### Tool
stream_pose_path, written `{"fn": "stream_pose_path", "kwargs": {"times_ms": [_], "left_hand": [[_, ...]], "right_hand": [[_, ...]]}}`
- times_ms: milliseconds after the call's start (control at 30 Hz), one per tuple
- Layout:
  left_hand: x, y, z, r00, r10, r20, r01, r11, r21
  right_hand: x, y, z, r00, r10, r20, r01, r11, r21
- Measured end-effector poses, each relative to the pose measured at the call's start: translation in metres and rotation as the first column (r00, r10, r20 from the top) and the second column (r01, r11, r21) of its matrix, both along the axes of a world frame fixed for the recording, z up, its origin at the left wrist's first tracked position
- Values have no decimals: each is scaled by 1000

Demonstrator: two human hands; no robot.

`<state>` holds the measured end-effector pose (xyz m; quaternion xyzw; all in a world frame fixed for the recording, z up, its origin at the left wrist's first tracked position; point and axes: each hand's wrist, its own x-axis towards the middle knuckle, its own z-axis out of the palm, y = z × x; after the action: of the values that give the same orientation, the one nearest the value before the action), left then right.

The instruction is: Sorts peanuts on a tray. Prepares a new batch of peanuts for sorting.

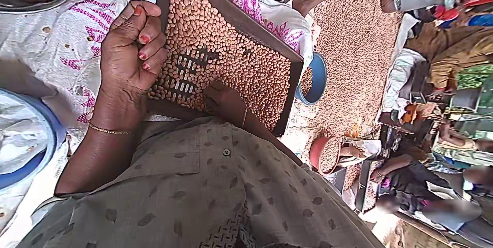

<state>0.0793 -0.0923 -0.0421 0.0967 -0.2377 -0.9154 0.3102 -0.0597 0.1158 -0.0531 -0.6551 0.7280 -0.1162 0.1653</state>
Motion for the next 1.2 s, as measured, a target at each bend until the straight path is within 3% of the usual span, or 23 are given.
{"fn": "stream_pose_path", "kwargs": {"times_ms": [200,367,467,533,633,700,767,833,900,1000,1100,1200], "left_hand": [[0,1,2,999,33,3,-33,999,-6],[-1,2,6,959,264,101,-262,965,-32],[-2,6,12,927,288,241,-254,954,-162],[-5,11,15,885,298,358,-189,932,-308],[-6,16,14,870,289,400,-119,910,-398],[-3,15,15,888,278,367,-148,926,-346],[0,14,15,907,288,308,-225,948,-224],[7,20,19,924,290,248,-266,956,-125],[8,22,17,929,300,216,-290,954,-79],[19,30,10,959,247,139,-237,968,-83],[24,32,3,983,155,100,-141,981,-130],[24,30,2,974,86,212,-34,971,-236]], "right_hand": [[8,-13,9,999,0,-39,5,990,142],[7,-22,12,995,7,-97,10,984,179],[-5,-36,16,996,-83,46,88,988,-129],[-3,-54,34,957,-61,285,158,930,-331],[11,-86,59,762,145,632,201,874,-442],[14,-106,53,725,143,674,266,845,-465],[8,-120,29,787,35,616,285,865,-413],[8,-123,5,905,-27,425,172,937,-305],[18,-119,-13,989,2,149,33,973,-230],[30,-115,-13,997,69,-35,-74,980,-187],[30,-113,-9,998,64,-10,-65,991,-116],[2,-109,-8,978,-108,177,157,942,-296]]}}
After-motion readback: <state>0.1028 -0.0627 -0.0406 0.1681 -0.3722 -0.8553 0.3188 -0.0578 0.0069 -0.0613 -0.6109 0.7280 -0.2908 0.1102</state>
